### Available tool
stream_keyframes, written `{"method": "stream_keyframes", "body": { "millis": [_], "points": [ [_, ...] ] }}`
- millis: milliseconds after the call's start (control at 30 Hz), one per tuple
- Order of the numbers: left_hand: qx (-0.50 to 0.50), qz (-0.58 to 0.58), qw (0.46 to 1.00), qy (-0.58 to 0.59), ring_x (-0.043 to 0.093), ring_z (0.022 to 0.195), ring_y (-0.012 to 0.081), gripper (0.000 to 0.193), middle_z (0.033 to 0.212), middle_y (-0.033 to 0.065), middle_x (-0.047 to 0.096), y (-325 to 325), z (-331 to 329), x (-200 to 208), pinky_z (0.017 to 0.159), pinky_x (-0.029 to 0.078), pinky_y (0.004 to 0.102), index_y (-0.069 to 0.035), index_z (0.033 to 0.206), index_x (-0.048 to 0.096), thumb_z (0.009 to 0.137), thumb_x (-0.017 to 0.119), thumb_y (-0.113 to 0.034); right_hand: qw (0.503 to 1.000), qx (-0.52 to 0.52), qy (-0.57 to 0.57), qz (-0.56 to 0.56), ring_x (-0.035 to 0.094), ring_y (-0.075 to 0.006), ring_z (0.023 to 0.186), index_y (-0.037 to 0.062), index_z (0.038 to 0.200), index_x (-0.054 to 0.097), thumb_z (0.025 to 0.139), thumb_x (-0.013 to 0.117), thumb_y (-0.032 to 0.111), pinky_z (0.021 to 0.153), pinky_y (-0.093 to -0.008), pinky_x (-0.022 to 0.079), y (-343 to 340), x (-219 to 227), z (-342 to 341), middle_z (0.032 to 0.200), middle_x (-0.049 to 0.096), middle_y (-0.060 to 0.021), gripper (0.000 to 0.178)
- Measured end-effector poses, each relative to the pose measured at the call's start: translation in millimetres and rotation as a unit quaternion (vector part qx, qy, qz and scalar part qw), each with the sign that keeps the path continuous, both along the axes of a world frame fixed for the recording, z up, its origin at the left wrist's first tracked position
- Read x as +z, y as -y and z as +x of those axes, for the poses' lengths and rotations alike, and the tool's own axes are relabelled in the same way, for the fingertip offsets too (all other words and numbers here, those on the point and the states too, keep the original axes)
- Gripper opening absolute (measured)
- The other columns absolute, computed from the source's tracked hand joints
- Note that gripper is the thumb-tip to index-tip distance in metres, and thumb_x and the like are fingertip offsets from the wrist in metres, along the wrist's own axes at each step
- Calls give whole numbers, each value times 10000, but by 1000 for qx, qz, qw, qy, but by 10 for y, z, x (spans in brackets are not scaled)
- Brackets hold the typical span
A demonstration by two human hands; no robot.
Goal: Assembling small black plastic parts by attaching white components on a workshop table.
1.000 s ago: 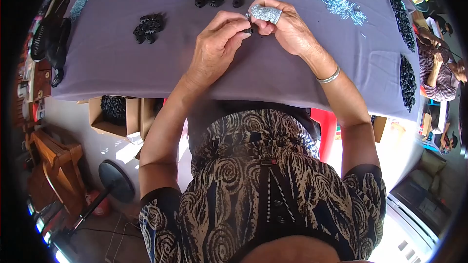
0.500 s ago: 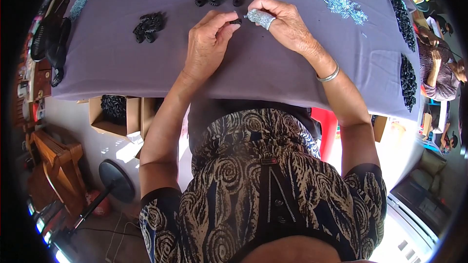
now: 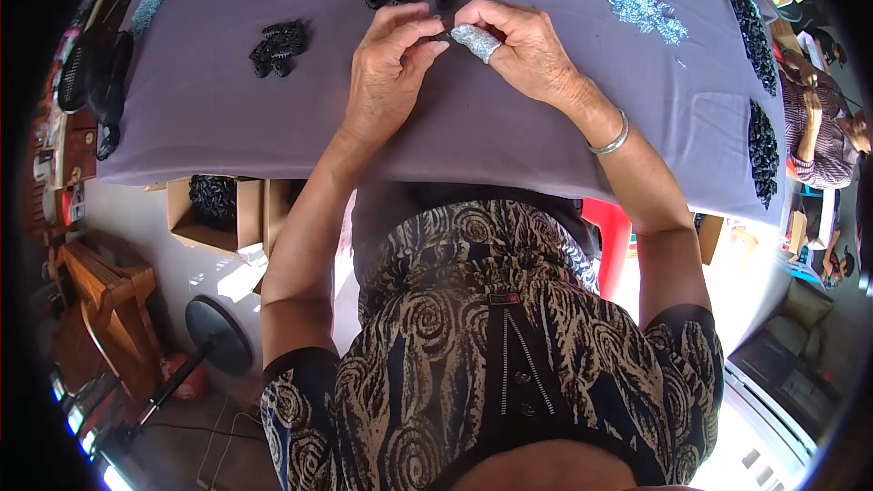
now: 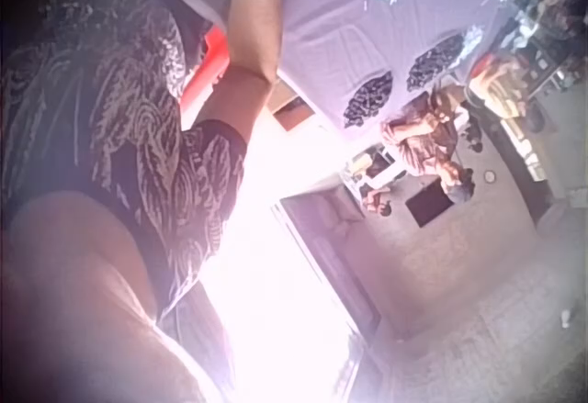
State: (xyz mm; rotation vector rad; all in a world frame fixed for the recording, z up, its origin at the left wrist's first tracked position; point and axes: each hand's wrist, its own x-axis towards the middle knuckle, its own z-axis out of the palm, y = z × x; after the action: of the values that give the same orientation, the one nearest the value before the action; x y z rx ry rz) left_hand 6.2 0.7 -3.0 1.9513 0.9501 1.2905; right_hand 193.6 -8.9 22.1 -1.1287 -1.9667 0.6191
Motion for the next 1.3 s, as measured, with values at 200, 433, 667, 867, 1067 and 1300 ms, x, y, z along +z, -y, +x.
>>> {"method": "stream_keyframes", "body": {
  "millis": [200, 433, 667, 867, 1067, 1300],
  "points": [
    [-27, -20, 999, -16, 568, 825, 110, 221, 981, 42, 580, 4, -26, -3, 710, 470, 221, -43, 1044, 653, 825, 668, -19, 998, 11, 36, 56, 607, -176, 685, 50, 957, 601, 791, 653, -8, 642, -283, 497, 6, 21, -2, 814, 634, -83, 183],
    [-17, -24, 999, 11, 513, 649, 143, 203, 743, 50, 546, -9, -14, -26, 598, 436, 261, -32, 990, 659, 791, 695, -26, 991, 11, 52, 121, 627, -332, 787, 28, 947, 603, 760, 632, -17, 693, -379, 531, 40, 19, -55, 841, 639, -129, 195],
    [-36, -84, 992, 89, 558, 697, 110, 193, 763, 30, 572, -43, -30, -98, 646, 455, 234, -22, 1005, 660, 814, 681, -27, 996, -65, -51, 46, 670, -233, 782, 48, 965, 639, 801, 649, 10, 695, -299, 532, -4, -8, -17, 882, 664, -141, 169],
    [-66, -252, 928, 266, 644, 827, 145, 210, 946, 98, 670, -77, -107, 42, 715, 501, 257, -6, 1072, 641, 866, 635, -46, 981, -138, -136, 24, 612, -59, 768, 29, 992, 648, 889, 596, 30, 664, -195, 481, -270, -48, 507, 807, 643, 13, 115],
    [-86, -256, 923, 275, 642, 807, 150, 234, 932, 107, 668, -65, -134, 4, 694, 507, 253, 11, 1101, 622, 874, 629, -45, 986, -165, 23, 0, 632, -109, 773, 84, 1005, 650, 853, 610, 14, 715, -259, 508, -233, -18, 493, 895, 658, -28, 171],
    [-68, -245, 947, 196, 624, 802, 145, 245, 952, 111, 658, -53, -96, 0, 706, 508, 262, 16, 1126, 615, 890, 607, -52, 969, -94, 166, 160, 575, -298, 858, 127, 1065, 629, 741, 593, -62, 854, -398, 475, -281, -52, 452, 916, 609, -73, 377]
  ]
}}
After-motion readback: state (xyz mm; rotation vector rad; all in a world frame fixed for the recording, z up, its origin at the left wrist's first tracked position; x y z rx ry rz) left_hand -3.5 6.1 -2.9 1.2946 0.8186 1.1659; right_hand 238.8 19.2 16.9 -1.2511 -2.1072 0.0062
